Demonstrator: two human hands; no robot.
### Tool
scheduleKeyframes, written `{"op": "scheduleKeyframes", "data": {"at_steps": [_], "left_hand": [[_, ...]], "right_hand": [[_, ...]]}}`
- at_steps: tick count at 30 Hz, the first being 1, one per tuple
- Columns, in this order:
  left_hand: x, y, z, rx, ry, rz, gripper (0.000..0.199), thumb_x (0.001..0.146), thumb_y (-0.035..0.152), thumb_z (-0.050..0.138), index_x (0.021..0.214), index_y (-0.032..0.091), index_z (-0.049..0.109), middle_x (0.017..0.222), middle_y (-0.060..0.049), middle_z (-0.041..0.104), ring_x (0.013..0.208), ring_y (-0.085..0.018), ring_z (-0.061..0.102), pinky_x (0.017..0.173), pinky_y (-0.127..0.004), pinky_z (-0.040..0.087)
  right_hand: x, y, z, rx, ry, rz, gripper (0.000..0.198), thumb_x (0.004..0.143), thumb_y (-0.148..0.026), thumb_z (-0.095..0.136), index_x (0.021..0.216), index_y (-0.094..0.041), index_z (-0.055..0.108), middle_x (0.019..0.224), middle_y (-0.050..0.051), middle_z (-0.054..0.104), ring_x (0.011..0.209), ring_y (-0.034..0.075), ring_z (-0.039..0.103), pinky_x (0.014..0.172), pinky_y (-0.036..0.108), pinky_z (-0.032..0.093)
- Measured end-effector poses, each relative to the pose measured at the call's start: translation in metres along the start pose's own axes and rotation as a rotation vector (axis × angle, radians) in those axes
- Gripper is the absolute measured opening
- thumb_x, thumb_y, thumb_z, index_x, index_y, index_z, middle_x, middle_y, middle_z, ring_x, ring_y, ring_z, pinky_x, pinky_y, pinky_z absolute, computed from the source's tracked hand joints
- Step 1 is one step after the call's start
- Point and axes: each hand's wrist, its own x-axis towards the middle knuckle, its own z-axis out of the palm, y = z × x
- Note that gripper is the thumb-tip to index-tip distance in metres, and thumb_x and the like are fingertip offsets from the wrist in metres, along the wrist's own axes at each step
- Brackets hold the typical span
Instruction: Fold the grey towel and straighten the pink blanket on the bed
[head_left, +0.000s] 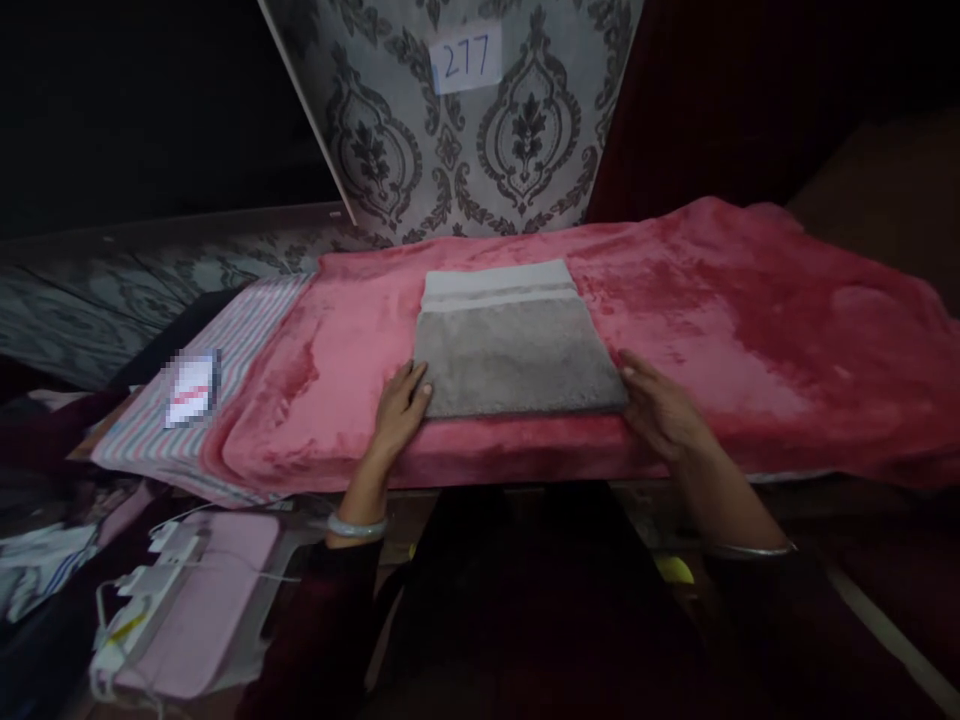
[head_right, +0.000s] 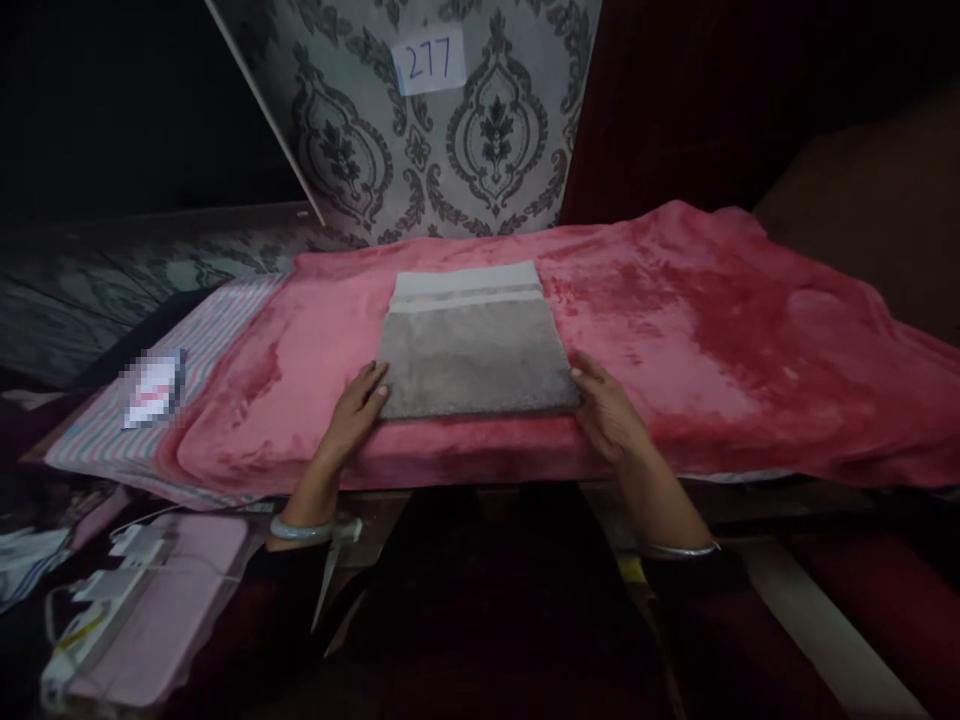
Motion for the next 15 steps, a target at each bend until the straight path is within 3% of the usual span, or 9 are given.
{"op": "scheduleKeyframes", "data": {"at_steps": [3, 6, 11, 15], "left_hand": [[-0.022, 0.015, 0.008, -0.010, 0.096, 0.041, 0.056, 0.100, 0.057, 0.047, 0.143, 0.023, 0.062, 0.160, -0.014, 0.048, 0.150, -0.029, 0.043, 0.124, -0.055, 0.032], [-0.034, 0.024, 0.011, 0.008, 0.124, 0.073, 0.055, 0.098, 0.056, 0.054, 0.143, 0.025, 0.061, 0.159, -0.012, 0.049, 0.149, -0.030, 0.044, 0.123, -0.057, 0.033], [-0.033, 0.028, 0.008, -0.056, 0.105, -0.007, 0.052, 0.094, 0.049, 0.061, 0.141, 0.025, 0.063, 0.160, -0.010, 0.049, 0.151, -0.030, 0.041, 0.125, -0.054, 0.032], [-0.028, 0.029, 0.006, -0.283, 0.153, -0.134, 0.049, 0.098, 0.042, 0.054, 0.144, 0.026, 0.061, 0.160, -0.007, 0.050, 0.152, -0.025, 0.040, 0.126, -0.047, 0.034]], "right_hand": [[-0.019, -0.001, 0.020, 0.375, -0.044, 0.225, 0.030, 0.080, -0.025, 0.070, 0.109, -0.027, 0.065, 0.115, 0.002, 0.074, 0.109, 0.022, 0.070, 0.096, 0.043, 0.061], [-0.028, 0.005, 0.040, 0.529, -0.088, 0.282, 0.031, 0.080, -0.023, 0.071, 0.110, -0.028, 0.063, 0.112, 0.001, 0.074, 0.104, 0.022, 0.071, 0.091, 0.045, 0.063], [-0.028, 0.021, 0.068, 0.368, -0.076, 0.228, 0.036, 0.082, -0.032, 0.070, 0.116, -0.029, 0.061, 0.126, 0.006, 0.070, 0.121, 0.027, 0.065, 0.098, 0.048, 0.060], [-0.022, 0.028, 0.089, 0.240, -0.021, 0.225, 0.045, 0.081, -0.040, 0.067, 0.123, -0.027, 0.057, 0.138, 0.008, 0.063, 0.126, 0.030, 0.062, 0.098, 0.050, 0.060]]}}
